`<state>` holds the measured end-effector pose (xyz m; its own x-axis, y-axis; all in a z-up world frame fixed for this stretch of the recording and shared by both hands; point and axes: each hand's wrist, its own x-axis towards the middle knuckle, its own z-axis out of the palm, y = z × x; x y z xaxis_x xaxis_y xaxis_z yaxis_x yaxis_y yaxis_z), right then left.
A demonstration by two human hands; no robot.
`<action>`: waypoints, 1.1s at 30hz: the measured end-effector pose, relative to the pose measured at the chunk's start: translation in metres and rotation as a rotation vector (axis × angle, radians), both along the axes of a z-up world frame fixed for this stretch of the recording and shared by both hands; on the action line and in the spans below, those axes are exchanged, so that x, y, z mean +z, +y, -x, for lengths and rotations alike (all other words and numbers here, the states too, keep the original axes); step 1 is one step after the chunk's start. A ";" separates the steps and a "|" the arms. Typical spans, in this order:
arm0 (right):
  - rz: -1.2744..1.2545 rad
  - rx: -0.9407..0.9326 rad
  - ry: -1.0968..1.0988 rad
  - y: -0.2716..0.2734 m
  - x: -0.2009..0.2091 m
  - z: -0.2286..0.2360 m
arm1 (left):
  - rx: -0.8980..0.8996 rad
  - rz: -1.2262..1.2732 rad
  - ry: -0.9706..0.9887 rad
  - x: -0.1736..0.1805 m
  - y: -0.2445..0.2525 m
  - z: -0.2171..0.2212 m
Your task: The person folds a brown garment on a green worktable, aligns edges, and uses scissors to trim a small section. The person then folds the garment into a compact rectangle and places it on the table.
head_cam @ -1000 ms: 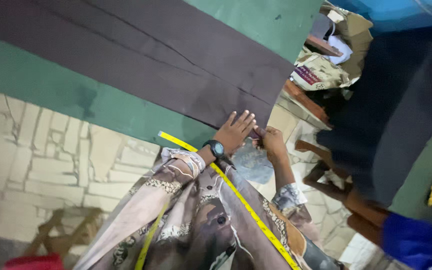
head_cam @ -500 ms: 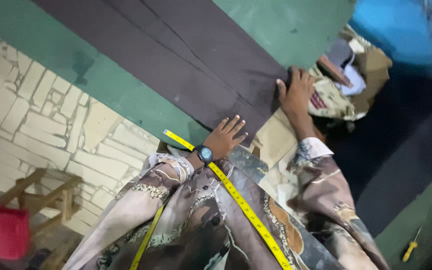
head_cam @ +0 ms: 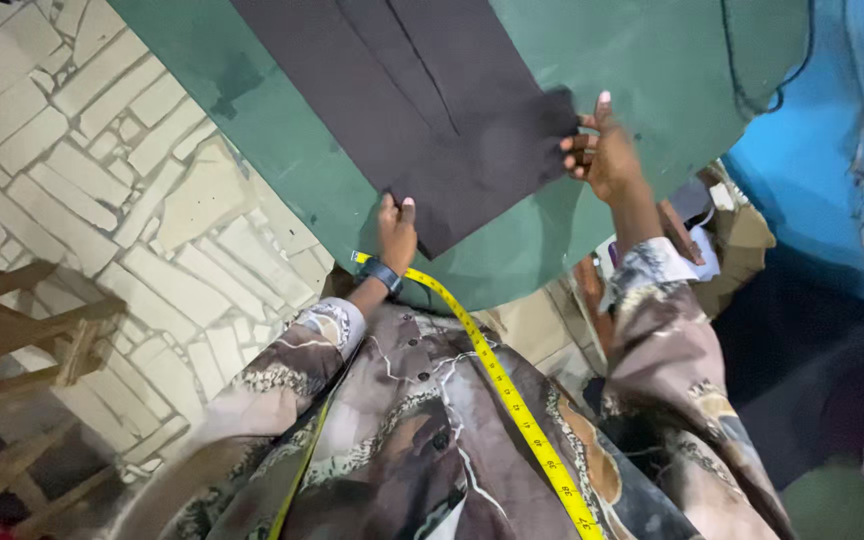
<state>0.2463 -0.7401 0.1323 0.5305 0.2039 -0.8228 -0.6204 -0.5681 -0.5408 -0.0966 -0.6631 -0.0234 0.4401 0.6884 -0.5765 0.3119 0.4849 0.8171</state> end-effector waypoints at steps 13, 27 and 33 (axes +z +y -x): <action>0.125 0.743 -1.078 0.030 -0.038 0.018 | -0.201 -0.184 0.283 0.036 0.031 0.003; 0.229 0.857 -1.283 0.037 -0.047 0.023 | -0.140 -0.323 0.270 0.043 0.040 0.010; -0.017 0.764 -1.109 0.040 -0.048 0.026 | -0.214 -0.337 0.342 0.039 0.048 0.008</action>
